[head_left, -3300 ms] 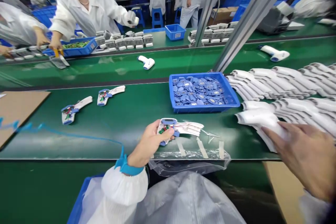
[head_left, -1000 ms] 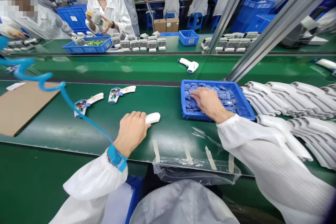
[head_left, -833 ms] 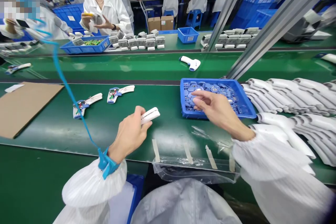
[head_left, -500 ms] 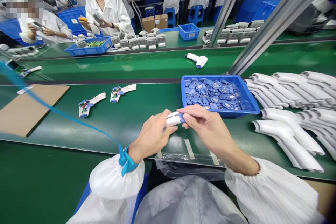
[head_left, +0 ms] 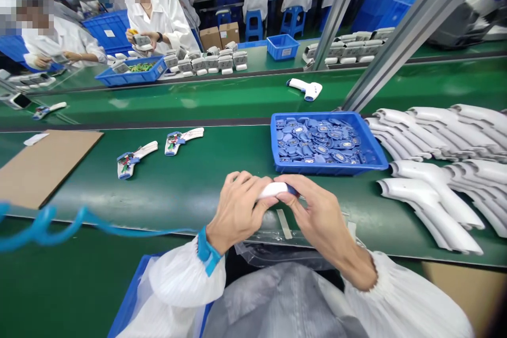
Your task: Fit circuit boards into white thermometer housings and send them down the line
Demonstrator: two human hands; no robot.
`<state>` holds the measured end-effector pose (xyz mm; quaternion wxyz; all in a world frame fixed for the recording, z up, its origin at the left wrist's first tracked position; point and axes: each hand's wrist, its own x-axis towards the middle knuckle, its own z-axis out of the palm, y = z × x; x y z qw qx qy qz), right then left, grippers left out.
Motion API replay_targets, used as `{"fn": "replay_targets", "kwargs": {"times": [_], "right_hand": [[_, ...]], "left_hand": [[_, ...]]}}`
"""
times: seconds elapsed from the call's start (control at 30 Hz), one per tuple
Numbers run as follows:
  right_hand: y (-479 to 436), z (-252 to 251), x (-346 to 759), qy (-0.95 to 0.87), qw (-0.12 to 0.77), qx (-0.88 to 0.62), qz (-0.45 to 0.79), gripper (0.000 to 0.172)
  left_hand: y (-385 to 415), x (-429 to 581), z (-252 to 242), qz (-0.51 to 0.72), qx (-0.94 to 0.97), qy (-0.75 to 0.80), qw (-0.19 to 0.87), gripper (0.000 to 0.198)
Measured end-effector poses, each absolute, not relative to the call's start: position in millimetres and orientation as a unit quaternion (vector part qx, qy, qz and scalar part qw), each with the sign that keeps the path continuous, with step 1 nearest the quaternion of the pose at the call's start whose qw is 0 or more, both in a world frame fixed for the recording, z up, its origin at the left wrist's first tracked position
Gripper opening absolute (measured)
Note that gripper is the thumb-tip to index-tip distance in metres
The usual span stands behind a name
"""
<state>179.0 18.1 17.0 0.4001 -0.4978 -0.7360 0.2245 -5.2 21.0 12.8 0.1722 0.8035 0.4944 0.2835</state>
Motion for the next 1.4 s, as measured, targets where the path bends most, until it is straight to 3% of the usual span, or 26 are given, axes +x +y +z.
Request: {"fn": "replay_targets", "kwargs": {"times": [0.2,0.3,0.37,0.47,0.53,0.63,0.7,0.83,0.97,1.23,1.4], "right_hand": [[-2,6,177,-0.755,0.300,-0.527,0.251,0.020],[-11,1,164,-0.756,0.310,-0.533,0.221,0.029],[-12,-1,158,-0.736,0.322,-0.549,0.231,0.031],[-4,-2,155,-0.640,0.307,-0.602,0.365,0.039],[3,-1,155,-0.515,0.261,-0.632,0.516,0.052],[7,-1,154,-0.416,0.146,-0.595,0.672,0.060],[2,-3,152,-0.510,0.121,-0.574,0.630,0.053],[-15,-12,143,-0.749,0.172,-0.523,0.369,0.026],[-26,-22,136,-0.801,0.156,-0.515,0.261,0.030],[-9,-11,156,-0.717,0.220,-0.526,0.400,0.037],[2,-2,174,-0.619,0.277,-0.595,0.431,0.049]], "left_hand": [[20,9,-13,0.399,0.606,0.678,0.118,0.046],[33,12,-18,0.390,0.627,0.671,0.071,0.052],[37,5,-13,0.361,0.648,0.662,0.106,0.053],[29,-11,0,0.350,0.663,0.630,0.200,0.041],[18,-19,4,0.415,0.641,0.603,0.231,0.032],[7,-22,-4,0.517,0.529,0.631,0.233,0.044],[10,-20,-14,0.534,0.450,0.676,0.234,0.054],[28,-17,-29,0.536,0.410,0.697,0.243,0.056],[42,-13,-32,0.502,0.428,0.724,0.202,0.054],[34,-40,-24,0.333,0.628,0.672,0.207,0.045],[104,-91,9,0.243,0.562,0.777,0.145,0.050]]}}
